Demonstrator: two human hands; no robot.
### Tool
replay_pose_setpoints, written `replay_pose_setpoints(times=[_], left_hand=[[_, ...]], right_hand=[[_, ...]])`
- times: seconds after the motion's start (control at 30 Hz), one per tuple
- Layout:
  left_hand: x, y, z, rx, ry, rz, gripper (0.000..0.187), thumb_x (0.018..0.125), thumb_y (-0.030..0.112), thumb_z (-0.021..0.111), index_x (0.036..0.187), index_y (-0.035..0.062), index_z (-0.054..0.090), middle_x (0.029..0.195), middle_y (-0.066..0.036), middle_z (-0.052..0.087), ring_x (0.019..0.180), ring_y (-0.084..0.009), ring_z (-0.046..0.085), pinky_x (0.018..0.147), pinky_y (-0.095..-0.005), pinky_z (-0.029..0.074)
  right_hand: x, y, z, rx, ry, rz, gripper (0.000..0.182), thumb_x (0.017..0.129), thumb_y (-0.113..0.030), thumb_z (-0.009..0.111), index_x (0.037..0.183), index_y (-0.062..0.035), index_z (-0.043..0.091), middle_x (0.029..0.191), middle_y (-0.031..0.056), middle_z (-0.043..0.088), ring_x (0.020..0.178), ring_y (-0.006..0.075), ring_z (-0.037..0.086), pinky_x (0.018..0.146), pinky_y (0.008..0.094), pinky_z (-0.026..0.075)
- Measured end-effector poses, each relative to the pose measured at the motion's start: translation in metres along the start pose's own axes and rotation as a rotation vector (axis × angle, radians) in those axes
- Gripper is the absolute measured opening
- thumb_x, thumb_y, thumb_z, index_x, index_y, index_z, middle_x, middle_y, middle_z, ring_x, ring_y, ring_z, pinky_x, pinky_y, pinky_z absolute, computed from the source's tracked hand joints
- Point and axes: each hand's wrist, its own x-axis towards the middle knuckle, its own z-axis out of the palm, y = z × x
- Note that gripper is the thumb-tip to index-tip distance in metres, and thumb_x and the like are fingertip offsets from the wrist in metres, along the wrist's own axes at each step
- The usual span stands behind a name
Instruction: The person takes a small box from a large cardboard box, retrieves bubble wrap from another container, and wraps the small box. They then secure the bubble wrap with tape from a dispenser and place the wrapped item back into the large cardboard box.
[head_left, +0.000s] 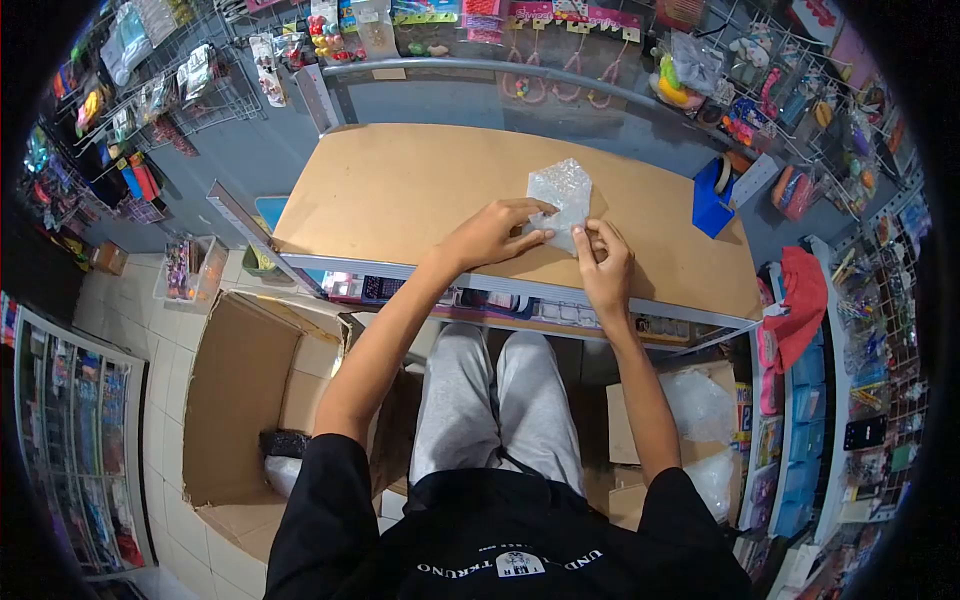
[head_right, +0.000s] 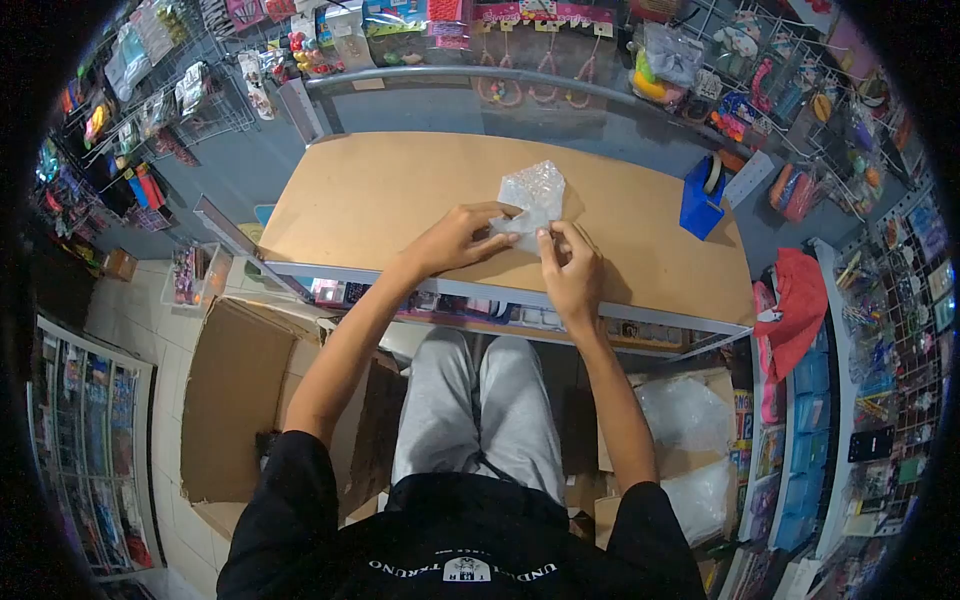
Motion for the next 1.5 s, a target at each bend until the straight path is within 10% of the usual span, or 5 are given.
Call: replay_pose_setpoints(times=[0.3, 1.1, 1.5], left_hand=[[0.004, 0.001, 0.008, -0.095, 0.084, -0.091, 0.031, 0.095, 0.023, 0.069, 0.111, -0.0038, 0.066, 0.082, -0.015, 0.066, 0.063, -0.0157, 0.059, 0.060, -0.0332, 0.049], [0.028, -0.012, 0.012, -0.010, 0.223, -0.151, 0.033, 0.094, 0.028, 0.069, 0.090, -0.0051, 0.069, 0.071, -0.023, 0.061, 0.055, -0.0245, 0.055, 0.055, -0.0389, 0.044], [0.017, -0.023, -0.001, -0.450, 0.027, -0.294, 0.025, 0.091, 0.023, 0.075, 0.091, 0.0002, 0.064, 0.077, 0.002, 0.062, 0.071, -0.0060, 0.055, 0.062, -0.0247, 0.047]], right_hand=[[0.022, 0.013, -0.006, 0.206, -0.159, 0.127, 0.025, 0.091, -0.021, 0.073, 0.096, 0.0033, 0.070, 0.082, 0.0075, 0.071, 0.072, 0.0116, 0.067, 0.065, 0.0282, 0.051], [0.033, 0.043, 0.014, 0.235, -0.039, 0.014, 0.021, 0.091, -0.016, 0.071, 0.087, 0.0043, 0.067, 0.086, 0.0059, 0.063, 0.065, 0.0117, 0.061, 0.060, 0.0271, 0.048], [0.025, 0.030, 0.009, 0.209, -0.073, 0.045, 0.025, 0.093, -0.020, 0.070, 0.091, 0.0041, 0.066, 0.090, 0.0082, 0.063, 0.064, 0.0140, 0.062, 0.058, 0.0298, 0.051]])
